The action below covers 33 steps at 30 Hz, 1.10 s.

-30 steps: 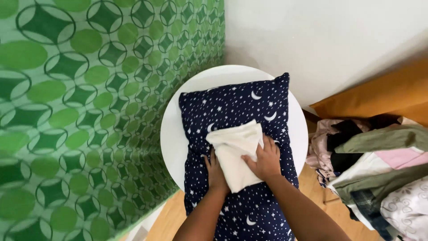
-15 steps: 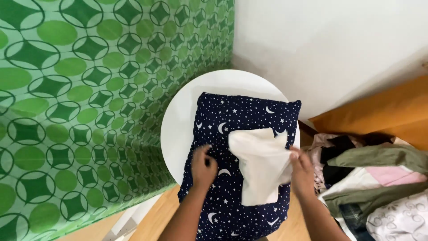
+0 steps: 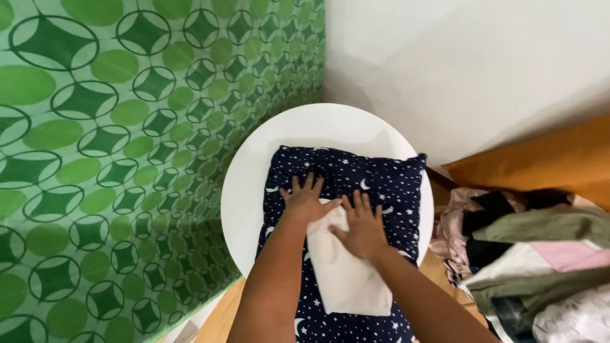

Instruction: The person places a white pillow on a small round table and smooths it. They then pick up a dark blue pillowcase with a moon and star pattern, turn it inside out, and place it over the pillow. The person pulls the pillowcase over the pillow, tucks the edges, and smooths the surface before lifting the finished pillow.

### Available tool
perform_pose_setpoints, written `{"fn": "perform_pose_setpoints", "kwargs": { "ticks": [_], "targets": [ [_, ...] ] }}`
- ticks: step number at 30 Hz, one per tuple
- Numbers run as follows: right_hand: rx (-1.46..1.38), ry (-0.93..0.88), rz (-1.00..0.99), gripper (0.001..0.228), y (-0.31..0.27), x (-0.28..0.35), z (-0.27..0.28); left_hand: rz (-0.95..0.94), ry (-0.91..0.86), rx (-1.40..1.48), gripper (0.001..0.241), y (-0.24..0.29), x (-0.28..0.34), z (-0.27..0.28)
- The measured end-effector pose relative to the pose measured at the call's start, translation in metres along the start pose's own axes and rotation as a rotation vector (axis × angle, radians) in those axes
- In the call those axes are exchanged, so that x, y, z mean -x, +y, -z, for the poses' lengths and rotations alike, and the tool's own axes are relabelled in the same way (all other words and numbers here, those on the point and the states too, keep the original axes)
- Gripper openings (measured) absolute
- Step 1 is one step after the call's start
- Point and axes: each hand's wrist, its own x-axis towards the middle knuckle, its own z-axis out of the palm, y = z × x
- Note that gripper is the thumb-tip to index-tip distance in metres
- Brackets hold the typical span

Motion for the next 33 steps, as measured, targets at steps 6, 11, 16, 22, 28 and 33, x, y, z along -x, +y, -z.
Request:
{"fn": "perform_pose_setpoints", "kwargs": {
  "ticks": [6, 11, 16, 22, 28, 33],
  "targets": [
    [0.006, -0.086, 0.007, 0.096, 0.023, -0.055, 0.030, 0.010, -0.120, 0.075, 0.116, 0.006, -0.021, 0.015],
    [0.092, 0.062, 0.016, 0.098, 0.032, -0.065, 0.000, -0.017, -0.079, 0.074, 0.127, -0.001, -0.010, -0.002],
    [0.003, 0.233, 0.031, 0.093, 0.026, -0.046, -0.012, -0.098, 0.143, 0.126, 0.117, -0.010, -0.003, -0.031],
    [-0.005, 0.392, 0.048, 0.093, 0.021, 0.011, -0.050, -0.242, 0.496, 0.052, 0.089, -0.031, 0.032, -0.108],
    [-0.103, 0.451, 0.169, 0.095, 0.027, 0.038, -0.054, -0.235, 0.467, 0.038, 0.071, -0.029, 0.057, -0.113],
    [-0.421, 0.557, 0.185, 0.106, 0.043, 0.055, -0.032, -0.243, 0.393, 0.096, 0.056, -0.013, 0.078, -0.063]
  ]
}}
